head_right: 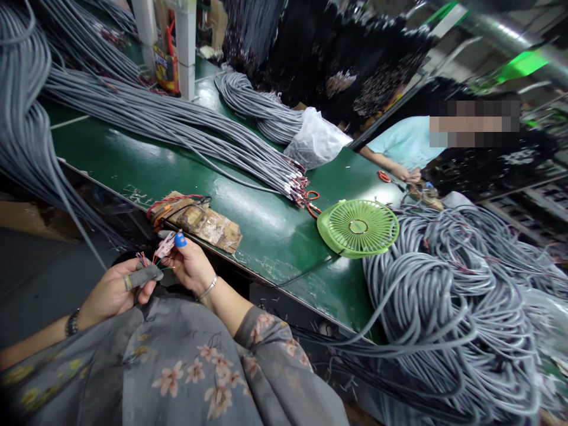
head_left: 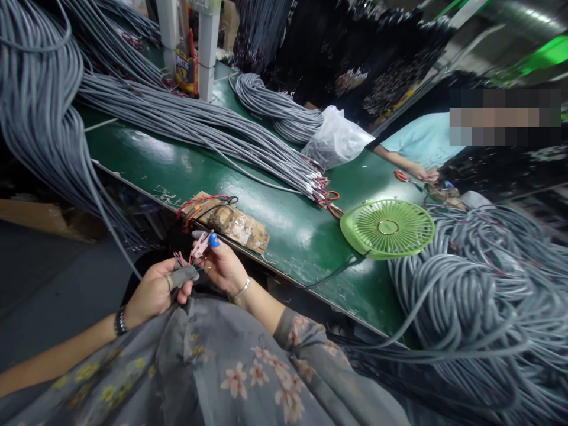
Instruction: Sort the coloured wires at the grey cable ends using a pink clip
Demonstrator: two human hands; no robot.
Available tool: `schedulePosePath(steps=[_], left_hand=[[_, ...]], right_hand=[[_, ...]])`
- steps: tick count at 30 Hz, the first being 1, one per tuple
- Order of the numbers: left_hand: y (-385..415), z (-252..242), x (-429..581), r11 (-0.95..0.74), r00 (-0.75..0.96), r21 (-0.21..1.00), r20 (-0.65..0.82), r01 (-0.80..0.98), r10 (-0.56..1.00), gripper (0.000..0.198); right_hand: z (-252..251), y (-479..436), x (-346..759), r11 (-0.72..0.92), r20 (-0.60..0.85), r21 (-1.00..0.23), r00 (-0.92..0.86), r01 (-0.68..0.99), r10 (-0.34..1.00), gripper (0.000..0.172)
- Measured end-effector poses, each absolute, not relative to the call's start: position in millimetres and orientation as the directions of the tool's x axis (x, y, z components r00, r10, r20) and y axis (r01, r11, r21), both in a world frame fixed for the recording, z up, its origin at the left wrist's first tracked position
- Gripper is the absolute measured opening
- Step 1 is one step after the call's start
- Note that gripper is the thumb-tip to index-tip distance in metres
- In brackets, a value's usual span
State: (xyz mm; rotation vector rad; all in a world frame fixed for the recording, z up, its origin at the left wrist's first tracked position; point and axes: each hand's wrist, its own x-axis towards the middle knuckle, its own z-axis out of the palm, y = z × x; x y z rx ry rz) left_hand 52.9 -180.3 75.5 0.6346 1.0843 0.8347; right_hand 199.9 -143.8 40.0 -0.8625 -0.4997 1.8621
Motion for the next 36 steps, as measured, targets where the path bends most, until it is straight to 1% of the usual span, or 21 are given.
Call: schedulePosePath(steps=[4,10,13,17,23,25,31,36], left_hand=[[-181.3,75.8,53.1,0.556,0.232,0.787,-0.508,-0.267,0.83,0.035],[-185.9,82.6,48.9,0.557,0.222,0.781,-0.512,-0.283,0.83,0.041],[-189.8,87.9,47.6,0.53,0.189,0.795,-0.496,-0.295,0.848,0.042],[-191.1,89.8,49.1,0.48,0.129,0.816,-0.464,-0.321,0.876,0.04],[-185.8,83.2,52.2,0.433,0.099,0.843,-0.425,-0.319,0.9,0.038],[-184.9,81.1,51.8,0.427,0.11,0.85,-0.414,-0.308,0.903,0.037],[-186.4,76.5,48.8,0.425,0.116,0.865,-0.409,-0.267,0.905,0.037],[-187.7,74.6,47.6,0.432,0.14,0.879,-0.41,-0.202,0.901,0.036]], right_hand=[[41.3,-144.1,200.0,-0.461,-0.379,-0.647,-0.269,-0.607,0.885,0.036],[47.9,-143.2,203.2,-0.538,-0.427,-0.615,-0.33,-0.576,0.842,0.048],[48.9,-142.6,203.2,-0.525,-0.429,-0.648,-0.306,-0.552,0.85,0.046],[47.0,-142.8,203.1,-0.499,-0.409,-0.692,-0.286,-0.522,0.867,0.044],[46.6,-144.8,206.0,-0.474,-0.39,-0.714,-0.27,-0.515,0.88,0.049],[47.5,-145.7,206.8,-0.468,-0.392,-0.708,-0.258,-0.528,0.883,0.047],[49.2,-147.1,208.0,-0.475,-0.41,-0.68,-0.248,-0.559,0.878,0.032],[48.4,-147.3,207.4,-0.457,-0.391,-0.698,-0.24,-0.552,0.888,0.03]])
